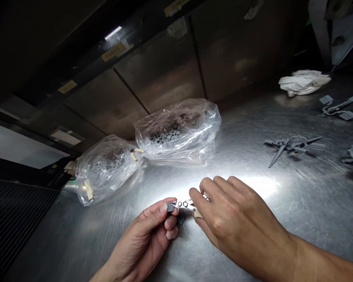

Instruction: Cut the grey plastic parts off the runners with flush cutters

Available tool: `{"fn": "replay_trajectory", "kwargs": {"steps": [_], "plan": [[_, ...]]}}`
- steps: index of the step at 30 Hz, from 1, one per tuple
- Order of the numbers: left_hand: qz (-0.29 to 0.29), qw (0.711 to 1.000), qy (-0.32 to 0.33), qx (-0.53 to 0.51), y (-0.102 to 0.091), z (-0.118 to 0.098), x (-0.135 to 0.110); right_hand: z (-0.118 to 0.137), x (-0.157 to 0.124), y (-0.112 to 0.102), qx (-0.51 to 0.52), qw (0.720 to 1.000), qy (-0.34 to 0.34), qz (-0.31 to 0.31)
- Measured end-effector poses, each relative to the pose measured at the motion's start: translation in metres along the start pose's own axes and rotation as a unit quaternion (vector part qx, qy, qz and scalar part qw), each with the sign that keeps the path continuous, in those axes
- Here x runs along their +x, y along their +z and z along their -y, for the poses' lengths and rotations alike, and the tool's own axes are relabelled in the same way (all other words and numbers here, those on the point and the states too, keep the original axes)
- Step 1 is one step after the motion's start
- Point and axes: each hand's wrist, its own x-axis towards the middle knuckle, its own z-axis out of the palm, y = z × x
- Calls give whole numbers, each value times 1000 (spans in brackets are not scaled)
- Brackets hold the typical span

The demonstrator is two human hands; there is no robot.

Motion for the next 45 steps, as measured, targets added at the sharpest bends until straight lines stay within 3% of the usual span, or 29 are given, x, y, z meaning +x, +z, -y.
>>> {"fn": "replay_trajectory", "kwargs": {"steps": [25,39,45], "plan": [[1,1000,-12,0,-1,1,0,-3,-4,1,-16,999,-28,13],[3,1000,-17,-18,1,0,-1,2,4,2,42,999,21,-10],[3,1000,-26,-17,0,1,-1,0,2,2,4,1000,-13,-4]]}}
